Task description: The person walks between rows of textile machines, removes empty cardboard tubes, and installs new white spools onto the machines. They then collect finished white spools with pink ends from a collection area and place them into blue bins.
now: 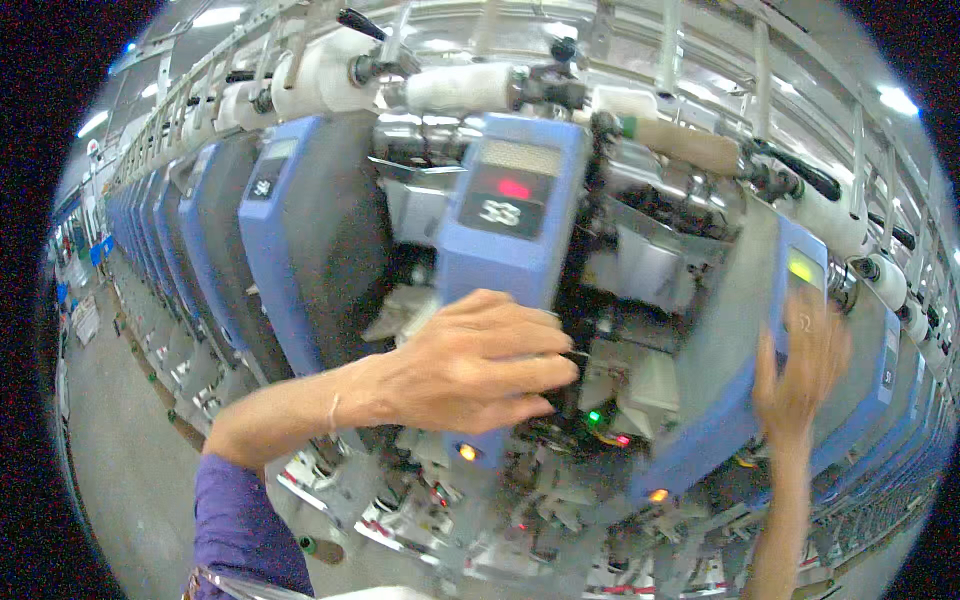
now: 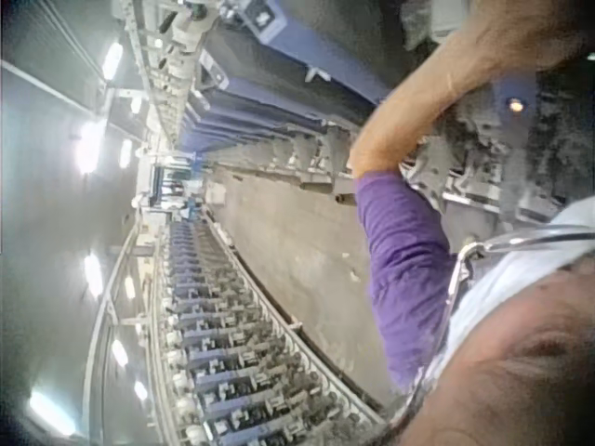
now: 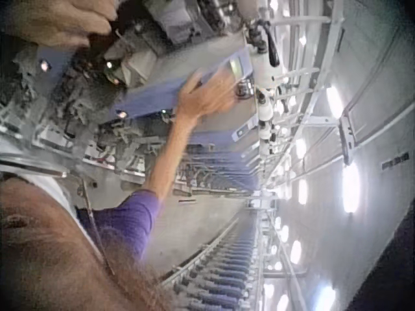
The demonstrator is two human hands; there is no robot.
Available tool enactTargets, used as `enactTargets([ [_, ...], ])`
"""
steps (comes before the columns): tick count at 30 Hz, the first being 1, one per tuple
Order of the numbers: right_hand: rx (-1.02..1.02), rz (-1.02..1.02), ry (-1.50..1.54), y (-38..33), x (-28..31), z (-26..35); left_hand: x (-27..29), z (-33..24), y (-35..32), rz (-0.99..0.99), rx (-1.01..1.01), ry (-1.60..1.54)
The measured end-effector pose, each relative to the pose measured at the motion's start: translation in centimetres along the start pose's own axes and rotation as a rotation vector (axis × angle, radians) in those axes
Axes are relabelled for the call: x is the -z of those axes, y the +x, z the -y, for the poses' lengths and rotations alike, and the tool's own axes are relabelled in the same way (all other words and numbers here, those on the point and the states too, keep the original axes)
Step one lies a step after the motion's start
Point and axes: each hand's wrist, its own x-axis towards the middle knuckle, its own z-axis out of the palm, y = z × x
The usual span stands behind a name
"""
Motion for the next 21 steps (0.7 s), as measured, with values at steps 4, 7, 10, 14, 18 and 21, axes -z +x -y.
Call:
enactTargets([
  [4, -0.675, 0.359, 0.393, -18.1, 2.1, 9.7, 7.6, 5.4, -7.8, -0.355, 0.386, 0.0],
  [7, -0.908, 0.317, 0.683, -25.1, 0.8, 13.2, 10.6, 8.7, -9.9, -0.36, 0.827, -0.156],
  [10, -0.964, 0.331, 0.512, -27.7, -0.5, 13.9, 10.7, 11.1, -10.3, -0.433, 0.821, -0.242],
  [14, -1.378, 0.261, 0.825, -28.6, -1.6, 13.6, 9.0, 14.8, -9.6, -0.498, 0.785, -0.14],
  [18, -1.156, 0.433, 0.437, -27.0, -0.6, 13.7, 8.7, 19.9, -7.3, -0.503, 0.734, 0.083],
  [21, -0.678, 0.309, 0.15, -21.3, 1.4, 13.8, 9.2, 23.6, -3.7, -0.457, 0.68, 0.329],
])
